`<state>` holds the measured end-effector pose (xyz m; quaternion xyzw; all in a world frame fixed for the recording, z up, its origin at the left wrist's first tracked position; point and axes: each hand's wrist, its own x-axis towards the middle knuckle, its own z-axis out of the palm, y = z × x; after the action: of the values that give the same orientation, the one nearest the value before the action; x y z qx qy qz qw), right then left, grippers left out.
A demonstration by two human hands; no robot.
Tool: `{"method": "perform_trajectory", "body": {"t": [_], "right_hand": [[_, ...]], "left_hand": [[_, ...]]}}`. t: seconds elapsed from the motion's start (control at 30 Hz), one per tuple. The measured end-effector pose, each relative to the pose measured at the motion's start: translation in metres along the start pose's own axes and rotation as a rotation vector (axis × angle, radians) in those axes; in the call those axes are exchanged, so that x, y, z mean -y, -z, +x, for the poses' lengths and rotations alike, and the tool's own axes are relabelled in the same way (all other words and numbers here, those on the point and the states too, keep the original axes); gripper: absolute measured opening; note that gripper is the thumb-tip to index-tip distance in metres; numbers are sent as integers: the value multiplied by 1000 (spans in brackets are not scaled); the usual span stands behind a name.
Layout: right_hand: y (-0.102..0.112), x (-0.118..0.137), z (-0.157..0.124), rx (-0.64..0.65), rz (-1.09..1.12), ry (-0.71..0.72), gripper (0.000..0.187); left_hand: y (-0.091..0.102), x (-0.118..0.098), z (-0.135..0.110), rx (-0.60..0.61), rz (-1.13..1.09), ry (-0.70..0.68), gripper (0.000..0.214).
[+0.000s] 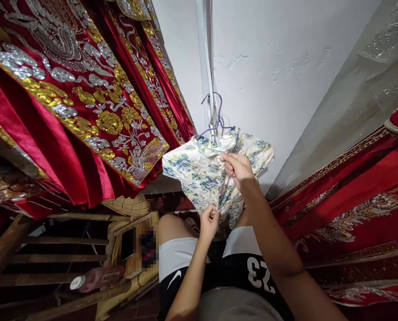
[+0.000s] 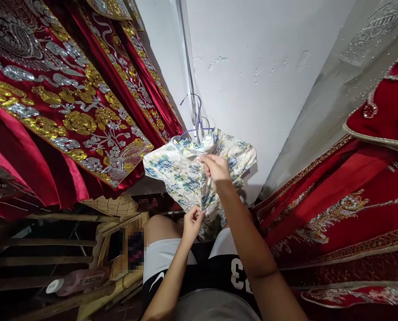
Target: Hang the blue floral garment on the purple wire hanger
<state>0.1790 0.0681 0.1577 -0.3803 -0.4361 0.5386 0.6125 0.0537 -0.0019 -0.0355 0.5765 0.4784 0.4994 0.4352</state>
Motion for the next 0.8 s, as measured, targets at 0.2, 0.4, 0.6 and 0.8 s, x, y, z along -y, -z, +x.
{"method": "perform_trajectory", "body": {"t": [0.2,0.4,0.6,0.8], "right_hand": [[-24,27,18,26,34,136,26],[-14,6,-1,2,-32,136,28],[-7,5,-10,65,-66,274,31],[4,-10,0,51,-235,293,32]], "left_hand": [[17,-9,16,75,217,-134,29],[49,-93,69,131,270,-448,23],[56,-182,116,15,434,-858,27],[50,-206,113,-149,518,-1017,17]]}}
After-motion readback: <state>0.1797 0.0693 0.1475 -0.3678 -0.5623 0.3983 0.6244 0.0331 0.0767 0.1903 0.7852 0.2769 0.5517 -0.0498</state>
